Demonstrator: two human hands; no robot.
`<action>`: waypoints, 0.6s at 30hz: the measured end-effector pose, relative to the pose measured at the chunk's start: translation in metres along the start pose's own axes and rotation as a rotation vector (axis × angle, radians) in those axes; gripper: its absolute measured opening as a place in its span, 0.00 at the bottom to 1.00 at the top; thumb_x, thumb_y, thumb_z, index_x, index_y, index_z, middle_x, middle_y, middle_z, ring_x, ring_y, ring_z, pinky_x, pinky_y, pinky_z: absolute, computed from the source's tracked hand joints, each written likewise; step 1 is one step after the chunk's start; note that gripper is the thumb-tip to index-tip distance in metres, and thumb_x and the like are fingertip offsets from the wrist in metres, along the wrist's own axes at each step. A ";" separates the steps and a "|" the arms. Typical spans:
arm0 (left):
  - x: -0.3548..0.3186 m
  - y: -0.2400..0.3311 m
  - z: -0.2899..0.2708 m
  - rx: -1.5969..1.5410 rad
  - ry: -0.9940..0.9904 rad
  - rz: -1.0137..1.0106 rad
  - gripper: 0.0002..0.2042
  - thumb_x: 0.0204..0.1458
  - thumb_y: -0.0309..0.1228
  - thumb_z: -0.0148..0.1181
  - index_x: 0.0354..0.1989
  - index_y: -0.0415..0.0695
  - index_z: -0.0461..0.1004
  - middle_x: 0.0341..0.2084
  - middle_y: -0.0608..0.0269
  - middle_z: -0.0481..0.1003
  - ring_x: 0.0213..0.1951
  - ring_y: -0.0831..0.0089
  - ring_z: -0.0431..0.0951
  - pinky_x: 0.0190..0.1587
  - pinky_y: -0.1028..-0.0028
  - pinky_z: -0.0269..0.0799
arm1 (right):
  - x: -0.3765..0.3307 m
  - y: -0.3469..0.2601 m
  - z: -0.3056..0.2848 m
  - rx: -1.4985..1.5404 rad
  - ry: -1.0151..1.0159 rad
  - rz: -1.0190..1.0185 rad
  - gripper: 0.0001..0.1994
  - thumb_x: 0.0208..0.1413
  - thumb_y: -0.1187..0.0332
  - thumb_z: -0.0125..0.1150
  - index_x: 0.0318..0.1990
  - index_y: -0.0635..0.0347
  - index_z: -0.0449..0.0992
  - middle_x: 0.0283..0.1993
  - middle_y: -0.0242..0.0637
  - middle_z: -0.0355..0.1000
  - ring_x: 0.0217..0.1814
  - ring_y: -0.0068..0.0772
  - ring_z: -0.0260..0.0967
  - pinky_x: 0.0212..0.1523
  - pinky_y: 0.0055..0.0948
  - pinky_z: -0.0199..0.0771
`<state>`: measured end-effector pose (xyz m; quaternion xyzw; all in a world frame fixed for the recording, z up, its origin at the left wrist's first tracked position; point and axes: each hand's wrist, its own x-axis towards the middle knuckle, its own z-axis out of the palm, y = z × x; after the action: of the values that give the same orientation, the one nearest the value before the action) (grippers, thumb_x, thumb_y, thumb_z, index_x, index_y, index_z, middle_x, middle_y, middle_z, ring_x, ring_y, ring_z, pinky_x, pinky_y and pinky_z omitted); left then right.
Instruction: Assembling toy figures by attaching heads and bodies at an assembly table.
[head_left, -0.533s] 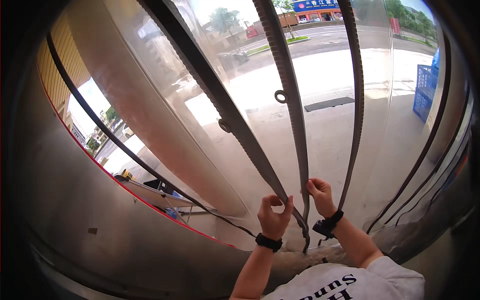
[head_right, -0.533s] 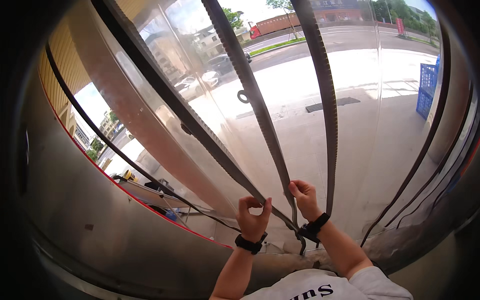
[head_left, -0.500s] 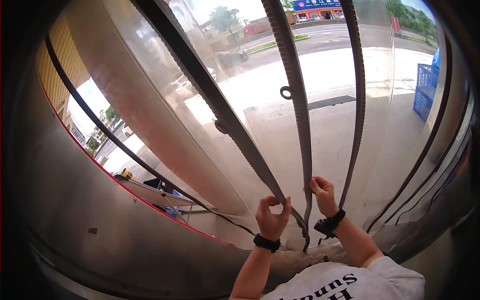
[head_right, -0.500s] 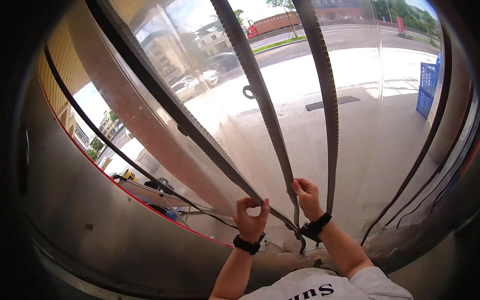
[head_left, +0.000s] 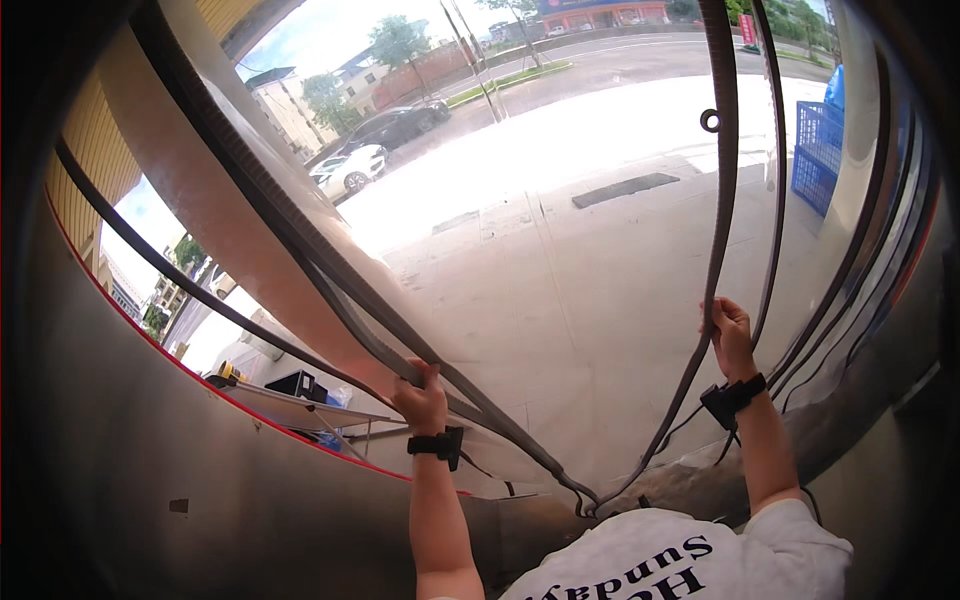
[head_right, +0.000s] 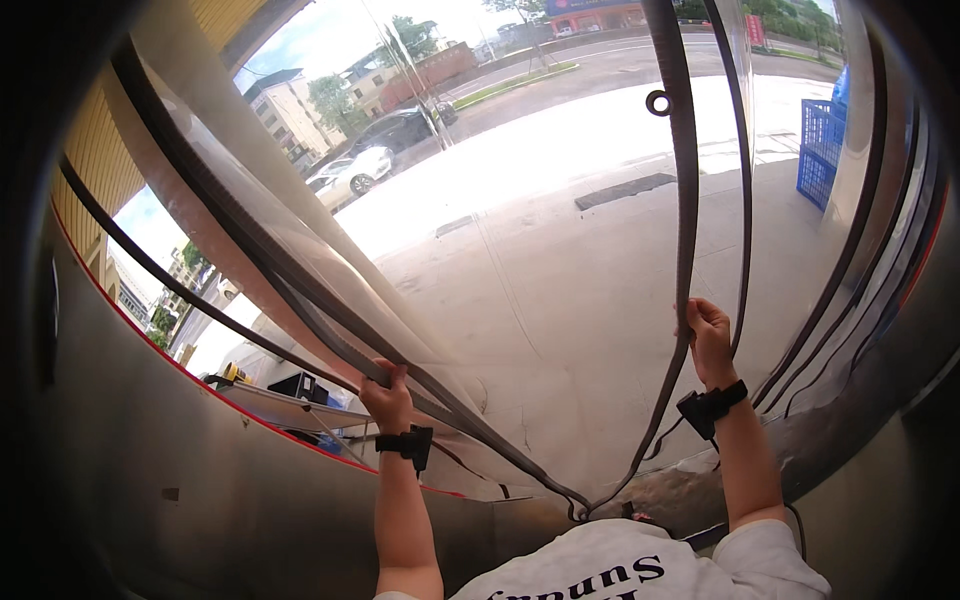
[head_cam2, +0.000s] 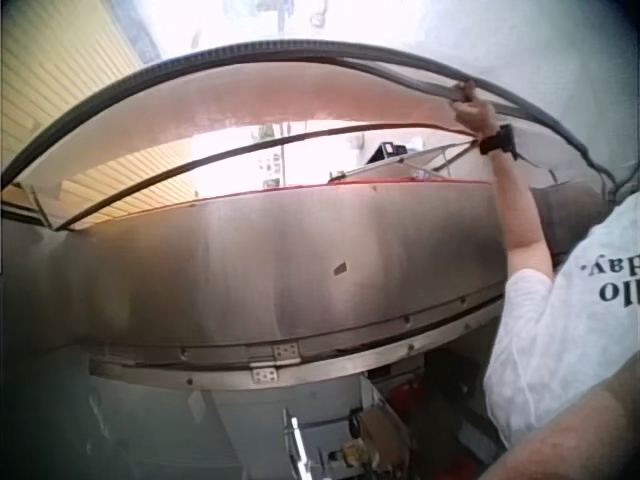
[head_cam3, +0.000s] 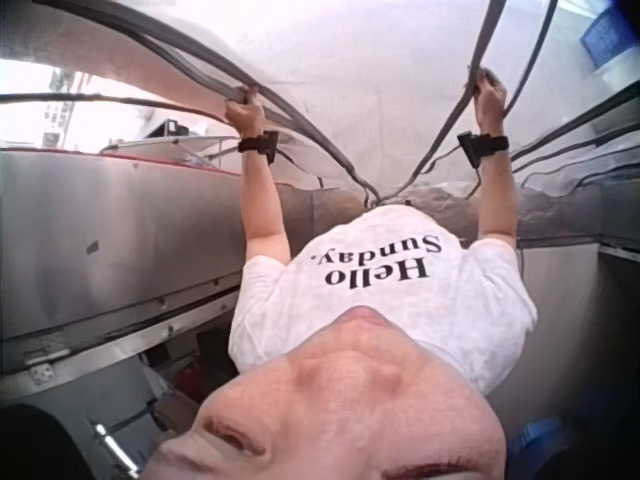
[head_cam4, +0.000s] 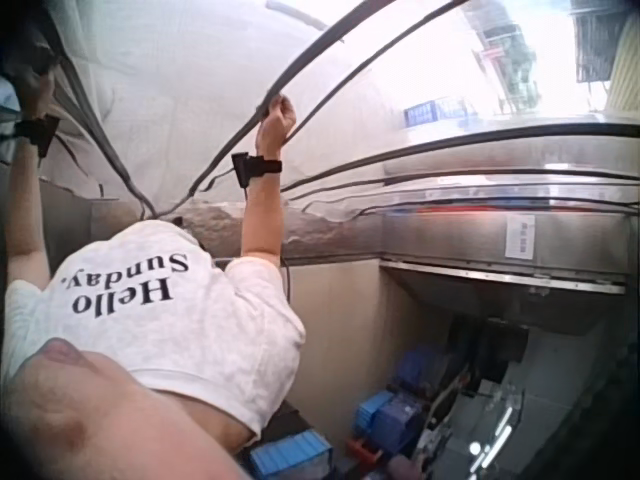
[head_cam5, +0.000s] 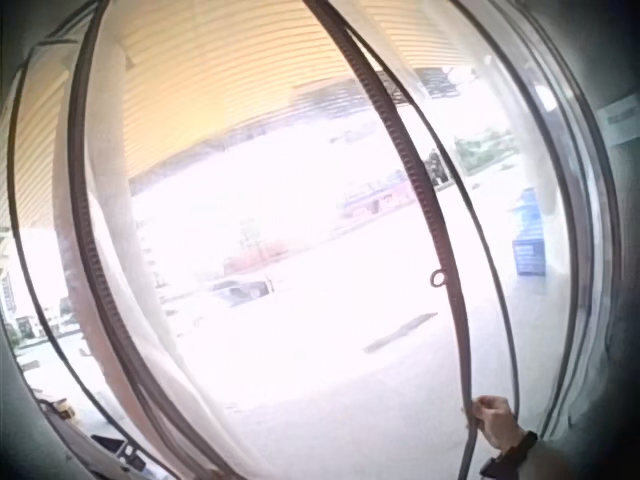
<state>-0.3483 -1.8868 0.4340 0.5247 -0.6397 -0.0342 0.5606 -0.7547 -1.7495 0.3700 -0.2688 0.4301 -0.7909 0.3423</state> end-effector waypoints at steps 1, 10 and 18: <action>0.006 -0.015 -0.004 0.042 0.032 0.046 0.08 0.43 0.26 0.62 0.24 0.39 0.68 0.17 0.60 0.70 0.20 0.65 0.71 0.26 0.71 0.67 | 0.006 -0.002 -0.009 -0.028 -0.021 0.006 0.10 0.57 0.66 0.50 0.36 0.64 0.72 0.29 0.33 0.70 0.22 0.19 0.62 0.27 0.20 0.66; -0.015 -0.044 -0.041 0.067 -0.337 0.105 0.52 0.27 0.43 0.73 0.57 0.32 0.43 0.50 0.38 0.55 0.53 0.47 0.57 0.54 0.60 0.57 | 0.033 -0.005 -0.042 -0.377 0.258 -0.308 0.18 0.57 0.60 0.48 0.49 0.63 0.67 0.45 0.36 0.69 0.48 0.25 0.64 0.51 0.22 0.60; -0.030 -0.089 -0.100 -0.393 0.171 -0.332 0.24 0.52 0.29 0.53 0.56 0.39 0.54 0.50 0.54 0.59 0.46 0.67 0.65 0.45 0.73 0.66 | -0.142 0.006 0.140 -0.686 -0.325 -0.670 0.10 0.48 0.79 0.55 0.39 0.64 0.68 0.34 0.39 0.68 0.28 0.25 0.66 0.32 0.22 0.68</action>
<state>-0.2223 -1.8511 0.3945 0.5046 -0.4763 -0.2045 0.6904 -0.5633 -1.7115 0.4144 -0.6087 0.4964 -0.6185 0.0242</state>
